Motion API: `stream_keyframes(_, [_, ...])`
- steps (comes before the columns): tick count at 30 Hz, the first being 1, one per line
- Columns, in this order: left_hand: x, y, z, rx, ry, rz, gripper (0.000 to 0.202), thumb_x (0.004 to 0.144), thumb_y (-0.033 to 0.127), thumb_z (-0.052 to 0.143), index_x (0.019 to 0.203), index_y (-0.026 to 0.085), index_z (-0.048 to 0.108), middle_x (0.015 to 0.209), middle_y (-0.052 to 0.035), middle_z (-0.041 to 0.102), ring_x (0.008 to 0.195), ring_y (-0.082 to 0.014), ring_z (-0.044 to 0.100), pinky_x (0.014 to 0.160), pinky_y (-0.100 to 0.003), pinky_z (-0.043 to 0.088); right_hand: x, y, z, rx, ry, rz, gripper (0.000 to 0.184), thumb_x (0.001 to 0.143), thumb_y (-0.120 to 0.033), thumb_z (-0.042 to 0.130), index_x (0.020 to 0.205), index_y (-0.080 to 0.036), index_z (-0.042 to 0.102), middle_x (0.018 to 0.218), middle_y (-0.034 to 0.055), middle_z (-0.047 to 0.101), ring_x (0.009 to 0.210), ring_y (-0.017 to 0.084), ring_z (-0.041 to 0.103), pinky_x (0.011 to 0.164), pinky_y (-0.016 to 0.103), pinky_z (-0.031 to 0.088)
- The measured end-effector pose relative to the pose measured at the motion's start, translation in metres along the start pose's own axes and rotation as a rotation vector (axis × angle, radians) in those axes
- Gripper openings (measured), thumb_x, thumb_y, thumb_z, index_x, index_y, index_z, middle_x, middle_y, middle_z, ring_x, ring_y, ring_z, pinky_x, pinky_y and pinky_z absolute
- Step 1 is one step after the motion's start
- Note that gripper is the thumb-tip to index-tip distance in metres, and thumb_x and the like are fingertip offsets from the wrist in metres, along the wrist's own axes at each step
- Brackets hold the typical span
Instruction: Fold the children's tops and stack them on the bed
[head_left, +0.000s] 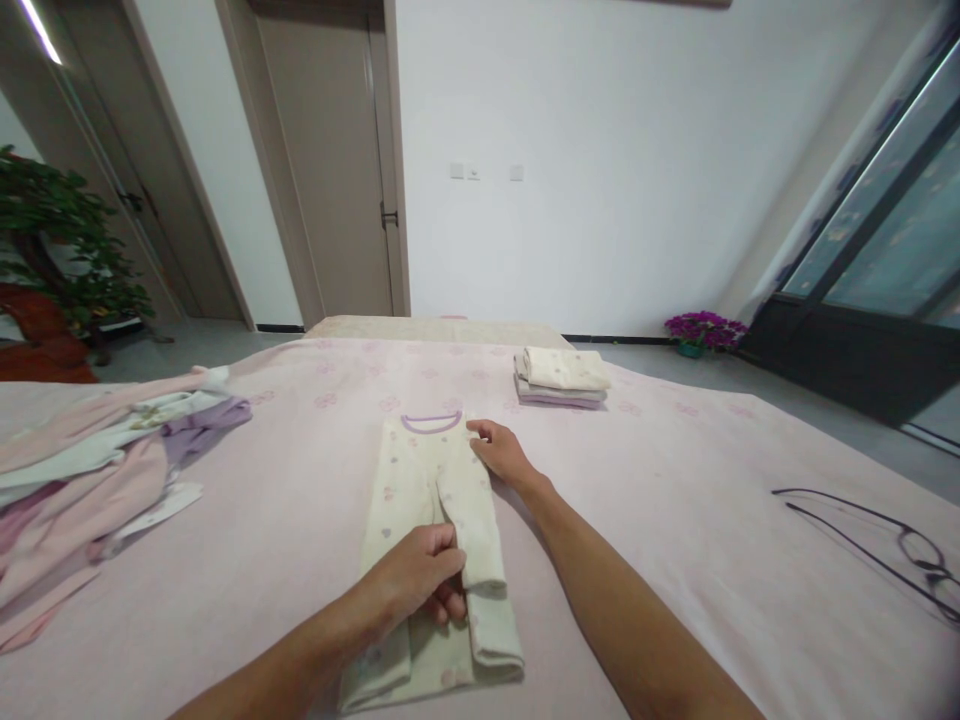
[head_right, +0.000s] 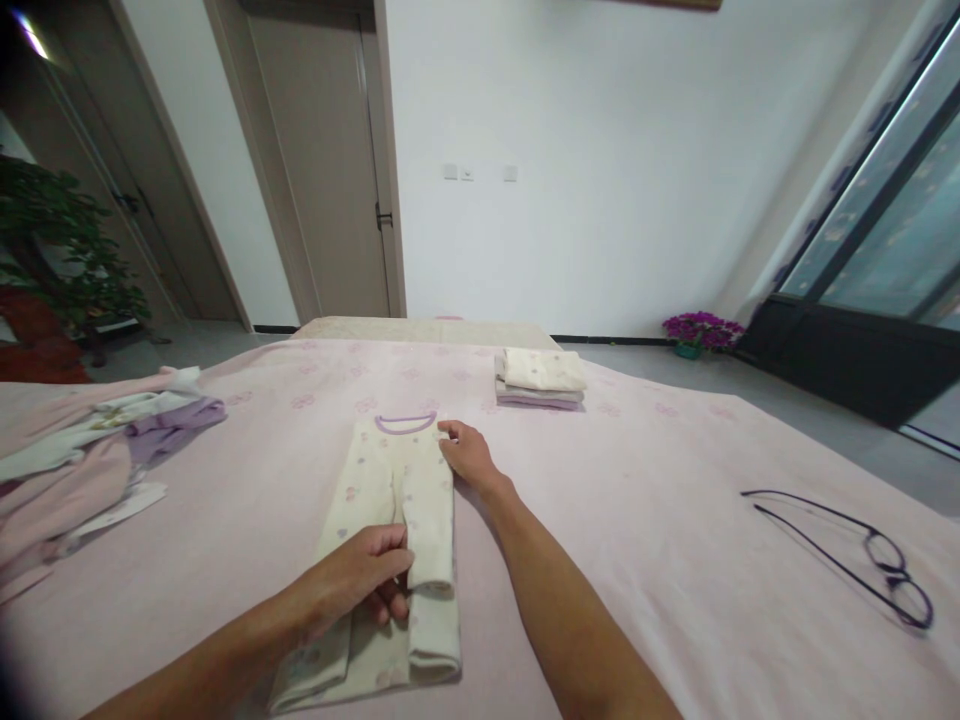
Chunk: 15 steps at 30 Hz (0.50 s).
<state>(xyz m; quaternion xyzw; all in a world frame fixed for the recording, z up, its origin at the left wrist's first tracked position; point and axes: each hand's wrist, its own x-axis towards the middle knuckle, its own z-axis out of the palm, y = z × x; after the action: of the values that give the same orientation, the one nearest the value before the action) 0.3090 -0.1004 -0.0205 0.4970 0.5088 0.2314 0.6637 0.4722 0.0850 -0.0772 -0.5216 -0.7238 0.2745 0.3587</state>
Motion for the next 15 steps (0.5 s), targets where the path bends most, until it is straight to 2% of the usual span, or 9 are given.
stream_keyframes(3, [0.005, -0.008, -0.002, 0.06, -0.04, -0.031, 0.016, 0.075, 0.032, 0.055, 0.081, 0.017, 0.053, 0.073, -0.004, 0.068, 0.051, -0.0118, 0.064, 0.042, -0.018, 0.039, -0.002, -0.003, -0.002, -0.047, 0.005, 0.006, 0.04, 0.08, -0.02, 0.059, 0.119, -0.02, 0.07, 0.101, 0.0045, 0.072, 0.09, 0.018, 0.064, 0.091, 0.032, 0.047])
stream_keyframes(9, [0.007, -0.014, -0.01, 0.242, -0.084, -0.032, 0.013, 0.082, 0.032, 0.049, 0.079, 0.02, 0.047, 0.066, -0.0053, 0.071, 0.04, -0.0111, 0.057, 0.038, -0.017, 0.033, -0.004, -0.007, -0.004, -0.085, -0.012, 0.007, 0.045, 0.078, -0.02, 0.062, 0.123, -0.018, 0.067, 0.105, 0.0059, 0.071, 0.089, 0.018, 0.065, 0.09, 0.032, 0.048])
stream_keyframes(13, [-0.006, -0.001, -0.013, 0.525, -0.036, 0.013, 0.022, 0.085, 0.033, 0.044, 0.067, 0.021, 0.043, 0.052, -0.0013, 0.062, 0.037, -0.0128, 0.053, 0.042, -0.02, 0.033, -0.005, -0.007, -0.003, -0.121, -0.052, -0.015, 0.05, 0.078, -0.02, 0.063, 0.128, -0.021, 0.063, 0.118, 0.0061, 0.069, 0.096, 0.019, 0.064, 0.092, 0.032, 0.046])
stream_keyframes(15, [-0.014, 0.009, -0.014, 0.744, 0.06, 0.102, 0.028, 0.086, 0.03, 0.044, 0.06, 0.021, 0.044, 0.047, -0.0003, 0.056, 0.039, -0.014, 0.053, 0.048, -0.024, 0.036, -0.005, -0.005, -0.002, -0.17, -0.073, -0.033, 0.053, 0.078, -0.022, 0.065, 0.131, -0.023, 0.061, 0.124, 0.0061, 0.066, 0.102, 0.021, 0.062, 0.094, 0.032, 0.044])
